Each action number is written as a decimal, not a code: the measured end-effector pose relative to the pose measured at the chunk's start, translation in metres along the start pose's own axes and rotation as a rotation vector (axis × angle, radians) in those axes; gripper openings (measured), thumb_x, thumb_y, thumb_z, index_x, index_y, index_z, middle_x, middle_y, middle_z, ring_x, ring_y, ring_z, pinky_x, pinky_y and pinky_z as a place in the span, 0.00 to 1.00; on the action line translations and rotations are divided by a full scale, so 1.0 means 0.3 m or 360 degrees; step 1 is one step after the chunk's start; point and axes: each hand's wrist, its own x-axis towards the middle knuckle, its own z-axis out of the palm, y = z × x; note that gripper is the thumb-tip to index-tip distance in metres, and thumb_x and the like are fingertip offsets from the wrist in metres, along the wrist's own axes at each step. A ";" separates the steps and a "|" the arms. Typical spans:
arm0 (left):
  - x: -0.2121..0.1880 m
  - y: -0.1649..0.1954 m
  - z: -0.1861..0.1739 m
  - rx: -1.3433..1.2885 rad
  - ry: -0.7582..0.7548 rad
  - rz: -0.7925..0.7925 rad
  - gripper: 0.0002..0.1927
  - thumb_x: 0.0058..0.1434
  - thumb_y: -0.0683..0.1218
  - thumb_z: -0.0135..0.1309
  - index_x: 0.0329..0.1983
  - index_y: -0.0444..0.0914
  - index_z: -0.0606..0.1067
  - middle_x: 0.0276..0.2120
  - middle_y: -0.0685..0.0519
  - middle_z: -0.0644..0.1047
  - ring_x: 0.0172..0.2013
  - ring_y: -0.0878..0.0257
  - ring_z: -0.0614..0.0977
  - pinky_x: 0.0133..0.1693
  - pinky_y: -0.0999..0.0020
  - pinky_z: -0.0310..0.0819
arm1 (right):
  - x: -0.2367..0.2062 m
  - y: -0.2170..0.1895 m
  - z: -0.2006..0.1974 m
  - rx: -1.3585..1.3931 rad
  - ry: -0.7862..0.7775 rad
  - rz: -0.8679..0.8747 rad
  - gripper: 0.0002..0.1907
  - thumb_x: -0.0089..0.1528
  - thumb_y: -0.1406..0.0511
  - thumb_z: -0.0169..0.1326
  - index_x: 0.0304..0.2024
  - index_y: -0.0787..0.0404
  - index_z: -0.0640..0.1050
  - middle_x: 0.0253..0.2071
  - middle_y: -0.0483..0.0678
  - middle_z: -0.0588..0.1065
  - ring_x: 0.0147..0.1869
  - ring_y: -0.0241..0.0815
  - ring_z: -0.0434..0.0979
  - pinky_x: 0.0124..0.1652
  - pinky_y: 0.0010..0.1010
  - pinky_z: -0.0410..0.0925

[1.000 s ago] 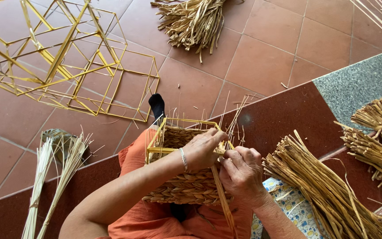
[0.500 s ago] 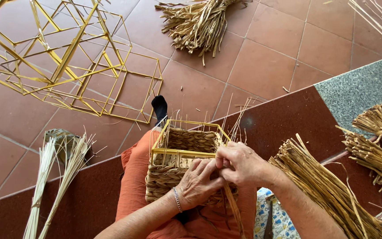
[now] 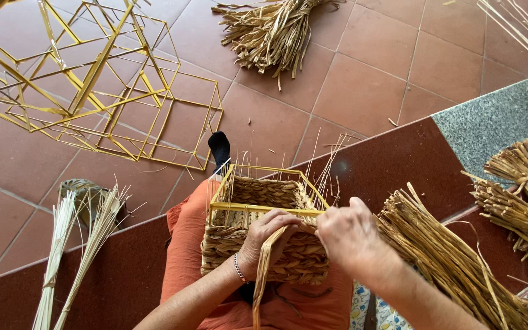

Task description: The person weaves a rectangular basket using dried plant fibers and a metal frame. They interlace the fibers through the frame, trim excess with shears, and continue weaving the sides.

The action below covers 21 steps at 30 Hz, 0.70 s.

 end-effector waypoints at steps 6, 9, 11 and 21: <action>0.022 0.040 -0.012 0.0105 -0.0050 0.0082 0.17 0.61 0.37 0.60 0.54 0.36 0.76 0.44 0.46 0.76 0.44 0.52 0.82 0.44 0.62 0.80 | -0.119 0.003 0.077 0.0140 0.1306 -0.0574 0.10 0.56 0.60 0.61 0.27 0.58 0.76 0.29 0.50 0.76 0.43 0.52 0.80 0.60 0.70 0.61; 0.041 0.050 -0.003 0.0283 -0.0121 0.0153 0.19 0.60 0.37 0.59 0.55 0.36 0.77 0.42 0.46 0.74 0.42 0.52 0.80 0.42 0.60 0.78 | -0.175 0.033 0.093 0.0519 0.0966 -0.0486 0.09 0.58 0.60 0.62 0.29 0.56 0.77 0.24 0.47 0.75 0.29 0.44 0.77 0.50 0.59 0.66; 0.052 0.048 0.007 0.0425 -0.0178 0.0211 0.20 0.57 0.37 0.60 0.55 0.37 0.78 0.40 0.46 0.73 0.40 0.52 0.78 0.40 0.60 0.77 | -0.224 0.025 0.128 0.0750 0.0556 -0.0191 0.09 0.58 0.60 0.64 0.32 0.56 0.80 0.22 0.46 0.75 0.24 0.48 0.76 0.29 0.45 0.70; 0.053 0.007 0.033 0.0495 -0.0198 0.0321 0.19 0.52 0.37 0.60 0.49 0.37 0.79 0.44 0.47 0.75 0.45 0.51 0.80 0.44 0.59 0.77 | -0.219 0.049 0.647 0.1799 0.0827 0.0351 0.07 0.61 0.64 0.62 0.31 0.61 0.81 0.28 0.51 0.77 0.31 0.45 0.76 0.32 0.38 0.70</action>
